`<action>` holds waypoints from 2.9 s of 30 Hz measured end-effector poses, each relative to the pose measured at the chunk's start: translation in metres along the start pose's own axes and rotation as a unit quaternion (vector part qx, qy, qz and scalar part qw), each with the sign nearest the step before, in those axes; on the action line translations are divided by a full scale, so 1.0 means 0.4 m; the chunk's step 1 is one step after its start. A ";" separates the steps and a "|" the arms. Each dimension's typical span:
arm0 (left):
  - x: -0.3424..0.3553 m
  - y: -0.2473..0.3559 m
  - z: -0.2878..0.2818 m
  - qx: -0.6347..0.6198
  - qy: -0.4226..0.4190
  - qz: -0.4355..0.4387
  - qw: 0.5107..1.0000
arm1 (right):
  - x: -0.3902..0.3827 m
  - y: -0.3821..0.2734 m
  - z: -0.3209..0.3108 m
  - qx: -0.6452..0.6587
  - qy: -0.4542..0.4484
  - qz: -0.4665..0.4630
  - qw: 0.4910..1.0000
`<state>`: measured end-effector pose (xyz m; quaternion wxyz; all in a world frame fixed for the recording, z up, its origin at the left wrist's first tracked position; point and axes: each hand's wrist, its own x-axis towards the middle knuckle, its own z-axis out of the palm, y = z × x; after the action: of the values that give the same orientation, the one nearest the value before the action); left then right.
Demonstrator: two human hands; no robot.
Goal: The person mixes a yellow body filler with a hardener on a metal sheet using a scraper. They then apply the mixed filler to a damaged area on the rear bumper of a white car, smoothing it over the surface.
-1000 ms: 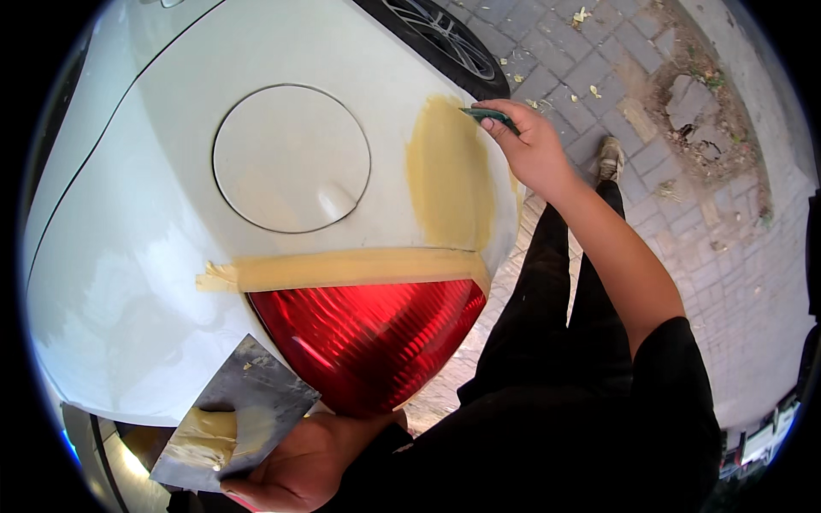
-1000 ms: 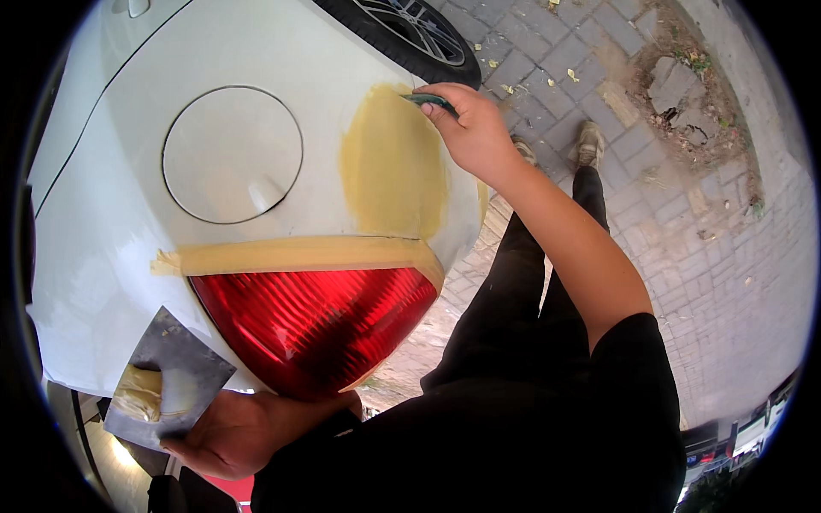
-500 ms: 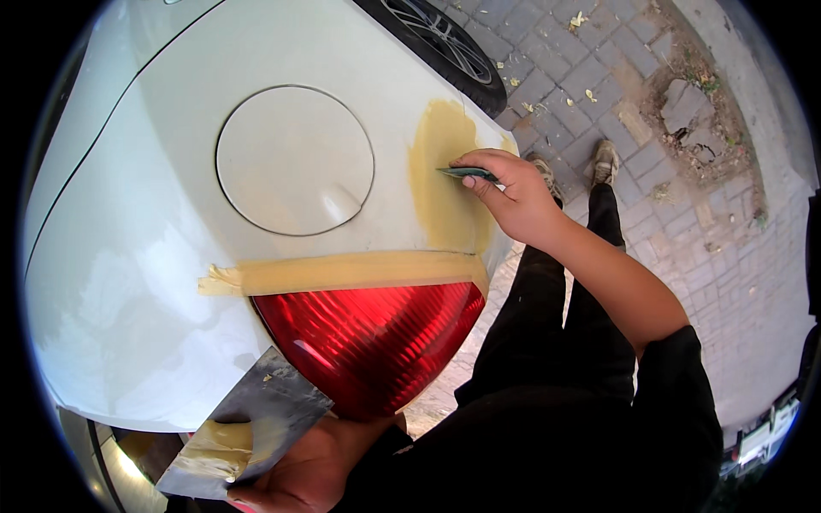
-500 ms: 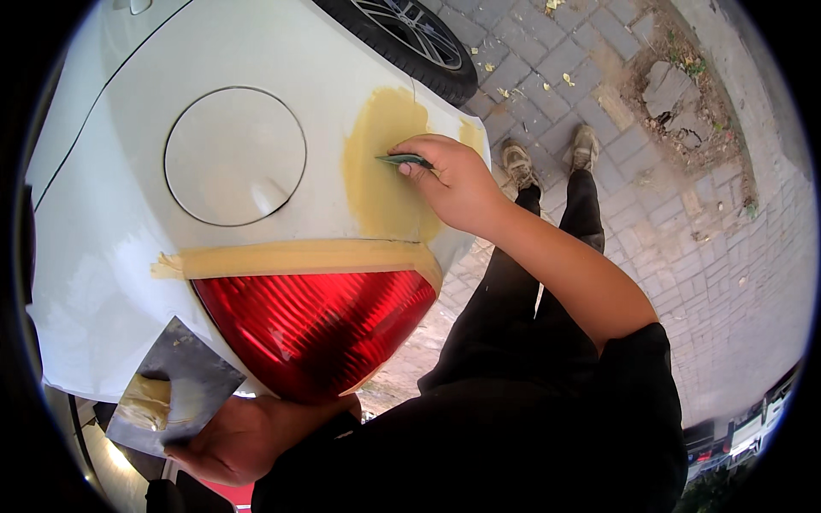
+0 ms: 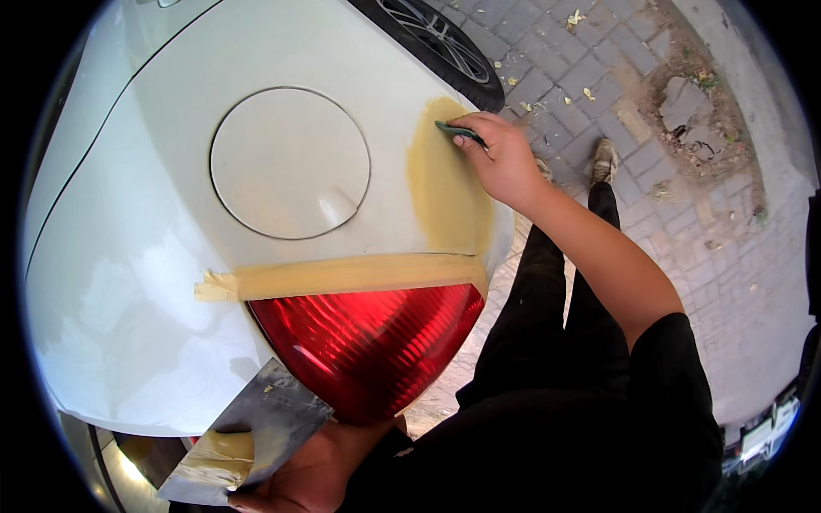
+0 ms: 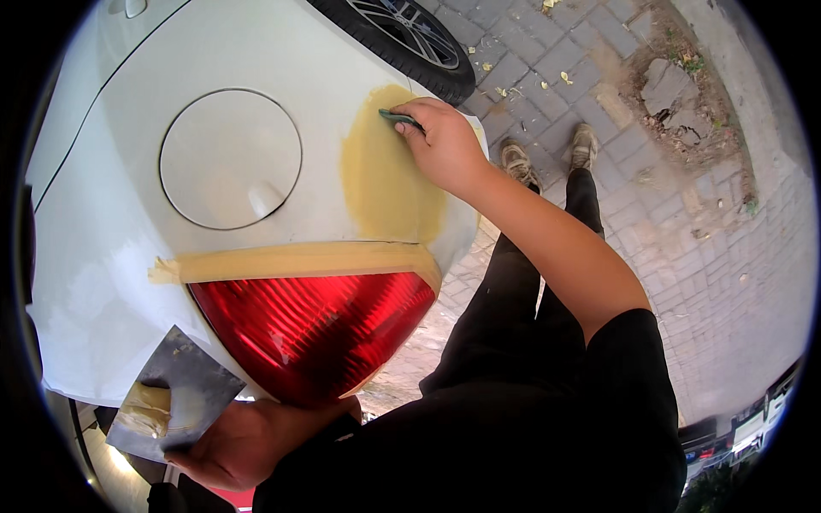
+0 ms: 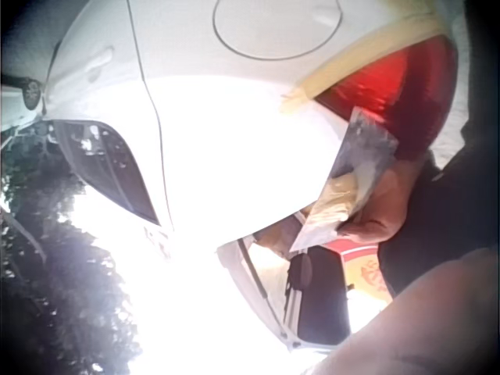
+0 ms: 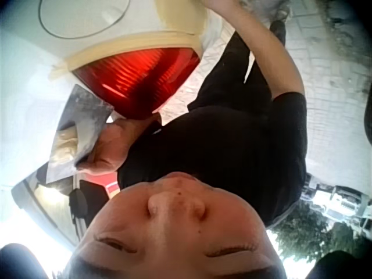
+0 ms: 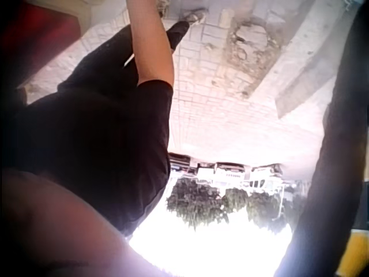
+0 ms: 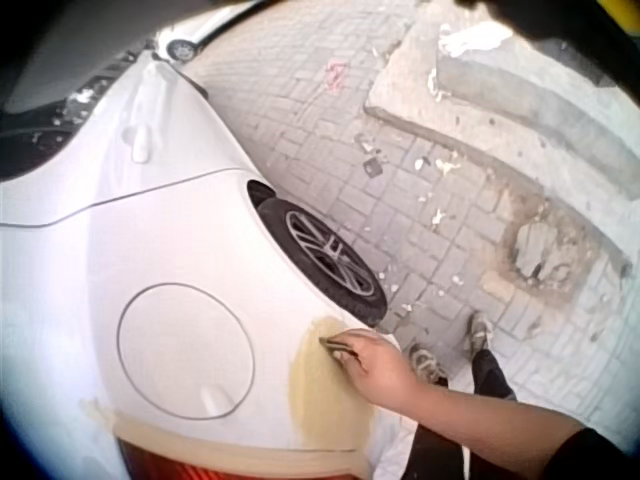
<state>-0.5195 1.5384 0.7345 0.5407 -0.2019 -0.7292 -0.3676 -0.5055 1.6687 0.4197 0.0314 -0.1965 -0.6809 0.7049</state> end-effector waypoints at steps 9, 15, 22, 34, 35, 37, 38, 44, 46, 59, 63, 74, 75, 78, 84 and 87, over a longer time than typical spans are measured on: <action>0.011 0.006 -0.005 -0.023 0.003 0.001 1.000 | 0.122 0.016 -0.028 -0.027 0.034 -0.006 0.999; 0.010 0.000 -0.007 -0.021 0.006 0.000 1.000 | 0.019 -0.033 -0.022 -0.015 -0.030 -0.020 0.999; 0.022 0.005 -0.009 -0.034 0.012 0.000 0.999 | 0.128 0.005 -0.032 -0.020 0.061 -0.012 0.998; 0.029 0.007 -0.026 -0.024 0.007 0.008 1.000 | 0.077 -0.048 -0.042 0.013 0.018 -0.008 1.000; 0.030 0.006 -0.026 -0.026 0.007 0.010 1.000 | 0.098 -0.041 -0.036 -0.007 0.035 -0.012 0.999; 0.032 0.007 -0.028 -0.031 0.005 0.012 0.999 | 0.125 -0.035 -0.019 -0.042 0.062 -0.030 0.997; 0.032 0.007 -0.030 -0.029 0.004 0.012 1.000 | 0.123 -0.045 -0.004 -0.041 0.059 -0.018 0.997; 0.027 -0.002 -0.038 -0.020 0.005 0.008 1.000 | 0.049 -0.094 0.036 -0.011 0.035 -0.041 0.998; 0.029 -0.003 -0.041 -0.017 0.008 0.007 1.000 | 0.049 -0.095 -0.016 0.031 -0.049 0.010 0.998; 0.037 -0.002 -0.051 -0.021 -0.003 0.013 1.000 | 0.118 0.025 -0.016 0.026 -0.009 0.067 0.997; 0.039 0.000 -0.055 -0.012 -0.007 0.012 1.000 | 0.018 -0.025 -0.010 0.058 -0.035 0.037 0.997; 0.041 0.007 -0.052 -0.012 -0.025 0.016 0.999 | -0.244 -0.145 -0.029 0.069 -0.046 -0.038 0.996; 0.039 0.006 -0.050 -0.015 -0.026 0.014 0.999 | -0.260 -0.149 -0.032 0.073 -0.057 -0.040 0.995; 0.040 0.007 -0.048 -0.020 -0.026 0.013 0.999 | -0.298 -0.164 -0.048 0.072 -0.090 -0.036 0.993; 0.038 0.008 -0.048 -0.032 -0.032 0.012 0.999 | -0.156 -0.060 -0.107 0.083 -0.051 0.020 0.995; 0.040 0.006 -0.034 -0.045 -0.038 0.008 0.998 | -0.044 0.083 -0.084 0.076 0.032 0.058 0.995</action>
<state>-0.5143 1.5279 0.7522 0.5054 -0.2458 -0.7304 -0.3882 -0.4712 1.6929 0.3915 0.0270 -0.2555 -0.6110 0.7488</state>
